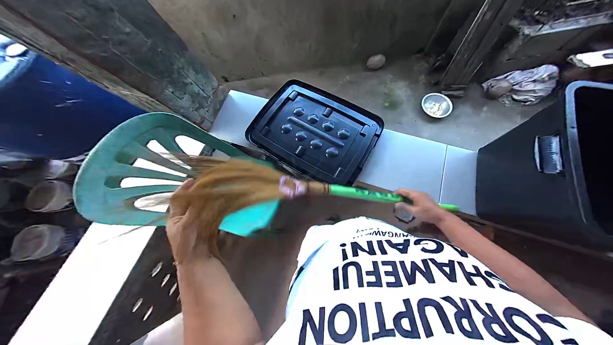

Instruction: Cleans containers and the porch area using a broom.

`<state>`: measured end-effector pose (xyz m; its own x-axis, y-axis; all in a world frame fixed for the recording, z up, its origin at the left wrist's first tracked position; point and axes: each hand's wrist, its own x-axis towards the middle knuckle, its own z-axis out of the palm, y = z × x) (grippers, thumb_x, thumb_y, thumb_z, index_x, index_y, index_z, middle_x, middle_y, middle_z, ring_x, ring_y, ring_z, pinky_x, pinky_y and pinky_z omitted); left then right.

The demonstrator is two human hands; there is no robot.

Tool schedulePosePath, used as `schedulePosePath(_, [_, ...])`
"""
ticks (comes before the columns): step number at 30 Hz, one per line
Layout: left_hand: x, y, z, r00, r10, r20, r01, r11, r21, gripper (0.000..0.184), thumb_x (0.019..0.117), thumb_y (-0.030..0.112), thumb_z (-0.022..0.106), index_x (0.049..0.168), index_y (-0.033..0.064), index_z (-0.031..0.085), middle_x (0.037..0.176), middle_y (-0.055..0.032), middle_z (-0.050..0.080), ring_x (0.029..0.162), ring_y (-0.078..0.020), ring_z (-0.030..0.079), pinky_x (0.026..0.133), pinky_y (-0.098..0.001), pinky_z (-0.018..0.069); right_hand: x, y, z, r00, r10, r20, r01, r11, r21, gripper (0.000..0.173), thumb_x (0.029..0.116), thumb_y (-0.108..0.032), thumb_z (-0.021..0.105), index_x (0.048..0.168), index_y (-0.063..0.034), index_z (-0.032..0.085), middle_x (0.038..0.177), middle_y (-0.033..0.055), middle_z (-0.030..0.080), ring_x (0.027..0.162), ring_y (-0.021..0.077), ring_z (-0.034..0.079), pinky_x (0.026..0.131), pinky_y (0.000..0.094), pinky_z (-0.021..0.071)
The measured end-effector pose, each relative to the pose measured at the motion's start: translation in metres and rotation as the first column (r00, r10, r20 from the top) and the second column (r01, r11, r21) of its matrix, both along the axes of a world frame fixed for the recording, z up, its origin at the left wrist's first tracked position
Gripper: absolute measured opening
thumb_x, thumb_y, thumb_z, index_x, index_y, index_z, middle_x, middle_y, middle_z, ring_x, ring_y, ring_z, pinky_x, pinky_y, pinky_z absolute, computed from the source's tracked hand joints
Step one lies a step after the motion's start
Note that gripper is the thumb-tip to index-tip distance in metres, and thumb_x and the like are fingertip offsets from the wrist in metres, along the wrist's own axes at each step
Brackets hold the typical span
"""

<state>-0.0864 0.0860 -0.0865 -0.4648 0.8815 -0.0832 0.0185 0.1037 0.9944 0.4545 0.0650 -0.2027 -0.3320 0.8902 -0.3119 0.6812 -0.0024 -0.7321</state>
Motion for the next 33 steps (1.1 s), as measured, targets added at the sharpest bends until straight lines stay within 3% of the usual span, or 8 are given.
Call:
schedulePosePath(3, [-0.032, 0.036, -0.079, 0.968, 0.239, 0.072, -0.187, 0.884, -0.428, 0.055, 0.1096, 0.033, 0.047, 0.158, 0.0110, 0.033, 0.160, -0.0175, 0.038, 0.142, -0.0352, 0.045, 0.106, -0.0569, 0.0460, 0.021, -0.013, 0.032, 0.867, -0.278, 0.413, 0.297, 0.955, 0.018, 0.044, 0.1046, -0.041, 0.054, 0.128, -0.0058, 0.068, 0.110, 0.0241, 0.072, 0.103, 0.0444, 0.069, 0.089, 0.0677, 0.0502])
schedulePosePath(7, [0.002, 0.056, -0.170, 0.979, 0.122, 0.165, 0.014, 0.762, -0.647, 0.056, 0.1111, 0.034, 0.043, 0.158, 0.0052, 0.031, 0.159, -0.0238, 0.037, 0.142, -0.0407, 0.043, 0.107, -0.0606, 0.0429, 0.000, -0.041, 0.058, 0.559, -0.553, 0.618, 0.709, 0.706, -0.010, 0.049, 0.1078, -0.042, 0.048, 0.137, -0.0054, 0.061, 0.118, 0.0291, 0.068, 0.112, 0.0477, 0.065, 0.094, 0.0682, 0.0463])
schedulePosePath(12, [0.090, 0.075, -0.244, 0.896, -0.106, 0.431, 0.415, 0.542, -0.731, 0.060, 0.1076, 0.030, 0.054, 0.156, 0.0018, 0.032, 0.151, -0.0246, 0.047, 0.136, -0.0393, 0.051, 0.106, -0.0582, 0.0462, -0.047, -0.080, 0.073, 0.773, -0.457, 0.440, 0.507, 0.862, 0.004, 0.046, 0.1063, -0.037, 0.051, 0.141, -0.0085, 0.061, 0.116, 0.0232, 0.072, 0.103, 0.0422, 0.070, 0.090, 0.0650, 0.0523])
schedulePosePath(17, [0.144, 0.096, -0.264, 0.838, -0.251, 0.484, 0.545, 0.391, -0.742, 0.067, 0.1024, 0.022, 0.065, 0.156, 0.0015, 0.030, 0.148, -0.0264, 0.049, 0.131, -0.0401, 0.056, 0.101, -0.0567, 0.0513, -0.042, -0.062, 0.091, 0.600, -0.306, 0.739, 0.617, 0.765, -0.184, 0.043, 0.1046, -0.043, 0.055, 0.146, -0.0308, 0.059, 0.125, 0.0190, 0.070, 0.115, 0.0443, 0.065, 0.095, 0.0678, 0.0476])
schedulePosePath(21, [0.161, 0.107, -0.271, 0.821, -0.258, 0.510, 0.571, 0.359, -0.738, 0.079, 0.1014, 0.022, 0.066, 0.160, 0.0036, 0.016, 0.151, -0.0284, 0.045, 0.131, -0.0415, 0.055, 0.100, -0.0565, 0.0521, -0.048, -0.047, 0.083, 0.376, -0.661, 0.650, 0.788, 0.596, 0.150, 0.048, 0.1086, -0.033, 0.050, 0.153, -0.0130, 0.050, 0.124, 0.0289, 0.067, 0.115, 0.0492, 0.064, 0.098, 0.0668, 0.0466])
schedulePosePath(27, [0.173, 0.119, -0.286, 0.848, -0.214, 0.485, 0.529, 0.391, -0.753, 0.071, 0.1019, 0.024, 0.066, 0.156, 0.0006, 0.026, 0.145, -0.0269, 0.052, 0.127, -0.0391, 0.059, 0.098, -0.0545, 0.0536, -0.067, -0.090, 0.086, 0.685, -0.416, 0.599, 0.525, 0.851, -0.009, 0.046, 0.1042, -0.032, 0.057, 0.150, -0.0230, 0.056, 0.116, 0.0234, 0.071, 0.100, 0.0444, 0.070, 0.085, 0.0662, 0.0526])
schedulePosePath(30, [0.177, 0.125, -0.294, 0.872, -0.169, 0.460, 0.486, 0.421, -0.766, 0.063, 0.1022, 0.017, 0.065, 0.152, -0.0037, 0.032, 0.146, -0.0279, 0.050, 0.130, -0.0394, 0.056, 0.100, -0.0532, 0.0531, -0.059, -0.087, 0.081, 0.604, -0.388, 0.696, 0.648, 0.747, -0.146, 0.043, 0.1040, -0.034, 0.059, 0.146, -0.0290, 0.059, 0.120, 0.0193, 0.071, 0.108, 0.0421, 0.068, 0.092, 0.0643, 0.0502])
schedulePosePath(33, [0.179, 0.127, -0.297, 0.880, -0.154, 0.449, 0.469, 0.429, -0.772, 0.056, 0.1017, 0.011, 0.064, 0.148, -0.0066, 0.037, 0.141, -0.0284, 0.053, 0.124, -0.0373, 0.060, 0.098, -0.0495, 0.0544, -0.062, -0.071, 0.070, 0.444, -0.620, 0.647, 0.795, 0.605, 0.034, 0.046, 0.1062, -0.028, 0.056, 0.150, -0.0147, 0.054, 0.121, 0.0261, 0.070, 0.110, 0.0461, 0.067, 0.096, 0.0652, 0.0489])
